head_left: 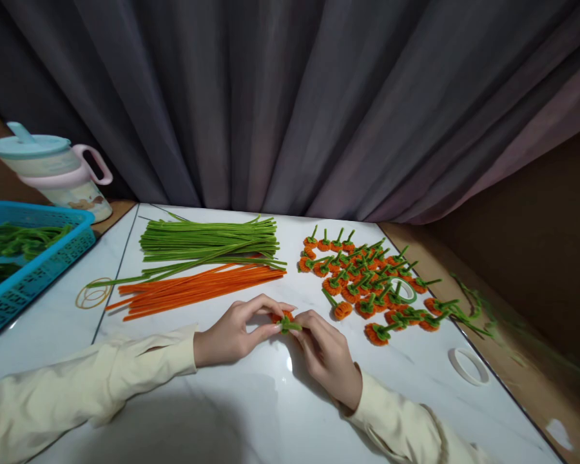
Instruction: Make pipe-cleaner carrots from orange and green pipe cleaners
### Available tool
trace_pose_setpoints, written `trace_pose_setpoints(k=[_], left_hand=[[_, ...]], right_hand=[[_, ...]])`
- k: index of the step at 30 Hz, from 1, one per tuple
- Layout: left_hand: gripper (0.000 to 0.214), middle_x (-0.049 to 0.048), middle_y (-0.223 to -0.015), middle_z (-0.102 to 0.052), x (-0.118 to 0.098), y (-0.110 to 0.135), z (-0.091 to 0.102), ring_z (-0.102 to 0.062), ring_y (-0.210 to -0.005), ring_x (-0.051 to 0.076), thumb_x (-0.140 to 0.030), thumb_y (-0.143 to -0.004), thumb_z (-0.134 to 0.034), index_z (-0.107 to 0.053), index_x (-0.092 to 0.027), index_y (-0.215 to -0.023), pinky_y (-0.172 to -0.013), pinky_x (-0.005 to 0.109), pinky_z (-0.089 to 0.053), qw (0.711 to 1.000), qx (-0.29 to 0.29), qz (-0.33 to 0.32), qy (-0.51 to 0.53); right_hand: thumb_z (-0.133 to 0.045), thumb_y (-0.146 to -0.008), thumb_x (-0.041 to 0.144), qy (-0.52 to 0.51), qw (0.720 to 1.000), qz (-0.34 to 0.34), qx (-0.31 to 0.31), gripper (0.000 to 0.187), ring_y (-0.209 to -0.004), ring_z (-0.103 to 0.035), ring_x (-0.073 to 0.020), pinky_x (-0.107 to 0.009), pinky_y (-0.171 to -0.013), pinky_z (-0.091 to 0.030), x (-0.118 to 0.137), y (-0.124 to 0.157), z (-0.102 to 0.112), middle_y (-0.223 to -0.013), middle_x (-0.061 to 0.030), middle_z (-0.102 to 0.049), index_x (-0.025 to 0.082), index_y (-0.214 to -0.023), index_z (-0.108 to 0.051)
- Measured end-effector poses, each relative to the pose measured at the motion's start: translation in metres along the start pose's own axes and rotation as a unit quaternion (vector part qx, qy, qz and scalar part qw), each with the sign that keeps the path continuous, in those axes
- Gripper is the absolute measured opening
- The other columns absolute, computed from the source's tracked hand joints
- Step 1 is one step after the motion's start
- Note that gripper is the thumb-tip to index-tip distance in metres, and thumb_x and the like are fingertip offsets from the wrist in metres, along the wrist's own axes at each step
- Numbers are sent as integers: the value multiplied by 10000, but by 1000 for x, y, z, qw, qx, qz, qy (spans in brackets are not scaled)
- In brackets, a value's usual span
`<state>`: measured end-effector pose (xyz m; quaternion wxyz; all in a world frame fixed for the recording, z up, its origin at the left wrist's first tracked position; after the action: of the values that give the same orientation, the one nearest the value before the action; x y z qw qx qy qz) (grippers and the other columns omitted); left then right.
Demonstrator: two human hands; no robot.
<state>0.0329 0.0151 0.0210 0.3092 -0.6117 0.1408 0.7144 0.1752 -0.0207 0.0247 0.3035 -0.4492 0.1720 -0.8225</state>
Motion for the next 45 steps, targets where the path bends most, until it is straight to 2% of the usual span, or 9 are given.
trace_pose_setpoints(k=[6, 12, 17, 25, 30, 34, 38, 42, 45], left_hand=[[232, 80, -938, -588, -7, -6, 15, -484, -978, 197, -282, -920, -373, -573, -166, -896, -889, 327, -374, 988, -78, -43, -128], [220, 14, -750, -555, -11, -17, 1, -508, -673, 139, -298, -931, -346, -515, -177, -861, -639, 236, -361, 962, 71, -2, -263], [178, -9, -691, -526, -18, -17, -2, -522, -626, 132, -292, -935, -340, -485, -191, -907, -588, 220, -347, 959, 98, 22, -266], [247, -63, -529, -489, 3, -7, -12, -401, -272, 63, -393, -919, -279, -409, -192, -856, -291, 148, -290, 961, 151, 212, -89], [141, -81, -469, -465, 1, -8, -11, -345, -248, 47, -267, -896, -296, -386, -190, -820, -260, 121, -266, 969, 109, 209, -75], [104, -88, -442, -462, 3, -9, -10, -316, -224, 43, -212, -870, -328, -367, -193, -775, -234, 118, -209, 958, 143, 243, -48], [180, -66, -456, -531, 8, -14, -9, -308, -209, 43, -342, -885, -378, -388, -183, -802, -216, 122, -176, 943, 165, 287, 41], [338, -42, -515, -587, 10, -16, -1, -352, -228, 34, -496, -830, -494, -404, -171, -812, -220, 116, -202, 942, 77, 291, 149], [389, -6, -521, -602, 16, -7, -6, -415, -265, 39, -517, -802, -538, -435, -145, -758, -229, 108, -213, 913, 75, 339, 213]], right_hand=[[-378, -907, 111, -2, 1000, 1, 1, 148, -661, -524, -151, -251, -572, -435, 0, -2, 0, -753, -49, -545, 177, -882, -509], [-374, -895, 102, 6, 1000, 8, 16, 156, -663, -520, -159, -259, -576, -438, -1, 0, -3, -743, -50, -536, 176, -870, -510], [-379, -904, 105, -30, 999, -14, -5, 157, -666, -522, -144, -248, -586, -440, 1, -1, 0, -759, -50, -549, 174, -870, -516], [-367, -899, 101, -26, 1000, -14, -7, 182, -647, -516, -144, -243, -568, -438, 3, -1, 0, -725, -45, -545, 175, -828, -517], [-364, -898, 74, -35, 999, -11, 11, 178, -684, -512, -145, -245, -601, -430, 3, -2, -2, -755, -45, -537, 180, -864, -502], [-336, -880, 59, -16, 998, 34, 49, 201, -714, -494, -167, -266, -611, -419, 4, 0, -5, -759, -56, -524, 176, -887, -500], [-350, -893, 84, -26, 999, 1, 31, 184, -683, -503, -157, -255, -598, -423, 1, -1, -3, -747, -50, -528, 177, -855, -505], [-397, -900, 121, -28, 999, -44, -12, 156, -649, -517, -140, -236, -584, -426, -1, -2, 2, -734, -40, -546, 175, -816, -517], [-408, -898, 125, -22, 998, -47, -31, 151, -652, -529, -139, -236, -586, -433, 0, -2, 4, -738, -43, -560, 173, -826, -531]])
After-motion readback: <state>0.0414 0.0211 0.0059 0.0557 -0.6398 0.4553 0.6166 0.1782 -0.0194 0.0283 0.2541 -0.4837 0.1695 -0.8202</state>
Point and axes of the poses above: each hand's wrist, its own y-axis away from the middle knuckle, its own z-axis out of the back of the hand, x = y × z, the point moved 5 cm from there along -y, towards the middle knuckle
